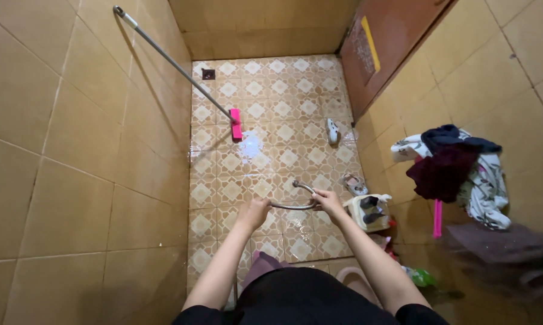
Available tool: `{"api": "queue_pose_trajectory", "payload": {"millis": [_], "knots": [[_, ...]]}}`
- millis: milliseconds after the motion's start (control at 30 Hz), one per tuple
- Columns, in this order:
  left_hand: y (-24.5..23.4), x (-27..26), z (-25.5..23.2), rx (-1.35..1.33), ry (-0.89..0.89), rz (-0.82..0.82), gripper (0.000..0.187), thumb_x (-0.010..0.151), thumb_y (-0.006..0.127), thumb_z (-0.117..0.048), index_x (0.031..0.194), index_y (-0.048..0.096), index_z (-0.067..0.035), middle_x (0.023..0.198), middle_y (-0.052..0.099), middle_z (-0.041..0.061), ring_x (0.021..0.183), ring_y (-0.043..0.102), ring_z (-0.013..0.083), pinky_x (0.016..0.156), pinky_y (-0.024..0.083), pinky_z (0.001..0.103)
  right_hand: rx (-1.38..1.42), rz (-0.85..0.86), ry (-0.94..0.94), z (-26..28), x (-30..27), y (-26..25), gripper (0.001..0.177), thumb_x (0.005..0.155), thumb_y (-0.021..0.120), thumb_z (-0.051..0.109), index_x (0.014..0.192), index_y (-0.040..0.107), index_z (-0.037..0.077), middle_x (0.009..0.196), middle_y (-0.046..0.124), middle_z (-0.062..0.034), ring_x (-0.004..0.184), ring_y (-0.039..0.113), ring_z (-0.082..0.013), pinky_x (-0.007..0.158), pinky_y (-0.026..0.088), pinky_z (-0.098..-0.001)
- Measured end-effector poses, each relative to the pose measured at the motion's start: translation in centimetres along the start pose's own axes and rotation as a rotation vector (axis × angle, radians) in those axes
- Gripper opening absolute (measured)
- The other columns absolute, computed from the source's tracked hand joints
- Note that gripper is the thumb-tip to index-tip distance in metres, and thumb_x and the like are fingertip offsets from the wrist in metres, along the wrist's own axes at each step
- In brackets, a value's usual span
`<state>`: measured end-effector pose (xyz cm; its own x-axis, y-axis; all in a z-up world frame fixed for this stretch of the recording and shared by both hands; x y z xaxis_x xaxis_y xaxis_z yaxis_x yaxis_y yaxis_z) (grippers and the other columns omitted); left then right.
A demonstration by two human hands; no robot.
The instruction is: Attempting to repair or reattach a bidet sprayer head to its hose in a tiled bathroom.
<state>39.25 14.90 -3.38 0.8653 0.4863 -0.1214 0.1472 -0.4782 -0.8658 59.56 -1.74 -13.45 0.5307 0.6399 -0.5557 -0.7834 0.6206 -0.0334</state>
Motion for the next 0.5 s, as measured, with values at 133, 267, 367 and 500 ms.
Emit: {"api": "queue_pose_trajectory", "payload": {"millis": [133, 267, 367, 500], "knots": [[0.2, -0.5, -1.4, -0.092, 0.130, -0.125, 0.019, 0.090, 0.069, -0.022, 0.106, 0.077, -0.016, 0.098, 0.076, 0.012, 0.092, 0.073, 0.0330, 0.076, 0.059, 0.046, 0.038, 0.037, -0.031, -2.1, 0.1, -1.2, 0.033, 0.100, 0.061, 0.015, 0.127, 0.071, -0.003, 0.093, 0.076, -0.0080, 0.080, 0.072, -0.0173, 0.069, 0.059, -0.0303], [1.5, -0.5, -2.3, -0.057, 0.087, -0.047, 0.018, 0.093, 0.068, -0.024, 0.107, 0.075, -0.015, 0.102, 0.076, 0.012, 0.094, 0.073, 0.0321, 0.078, 0.059, 0.044, 0.054, -0.011, -0.024, -2.8, -0.8, -2.7, 0.039, 0.098, 0.061, 0.015, 0.135, 0.065, 0.004, 0.094, 0.076, -0.0073, 0.082, 0.073, -0.0166, 0.069, 0.059, -0.0306], [1.7, -0.7, -3.2, -0.015, 0.075, -0.020, 0.016, 0.095, 0.067, -0.026, 0.106, 0.075, -0.017, 0.102, 0.076, 0.012, 0.093, 0.073, 0.0324, 0.077, 0.060, 0.045, 0.082, -0.016, -0.033, -3.7, -1.1, -3.5, 0.040, 0.098, 0.062, 0.014, 0.137, 0.064, 0.005, 0.094, 0.076, -0.0081, 0.082, 0.074, -0.0173, 0.069, 0.059, -0.0306], [2.3, -0.9, -3.7, 0.022, 0.066, -0.022, 0.016, 0.096, 0.067, -0.029, 0.104, 0.075, -0.019, 0.105, 0.075, 0.011, 0.090, 0.074, 0.0318, 0.073, 0.061, 0.045, 0.074, -0.011, -0.025, -3.9, -2.0, -4.0, 0.040, 0.098, 0.063, 0.016, 0.136, 0.066, 0.004, 0.092, 0.076, -0.0092, 0.081, 0.073, -0.0175, 0.068, 0.058, -0.0307]]}}
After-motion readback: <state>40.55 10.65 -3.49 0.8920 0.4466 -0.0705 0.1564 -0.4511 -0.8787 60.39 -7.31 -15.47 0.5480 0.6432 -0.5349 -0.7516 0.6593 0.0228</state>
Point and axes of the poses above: each hand's wrist, its own x-axis towards the middle knuckle, its own y-axis out of the palm, z = x × y, the point moved 10 cm from there along x, towards the middle knuckle
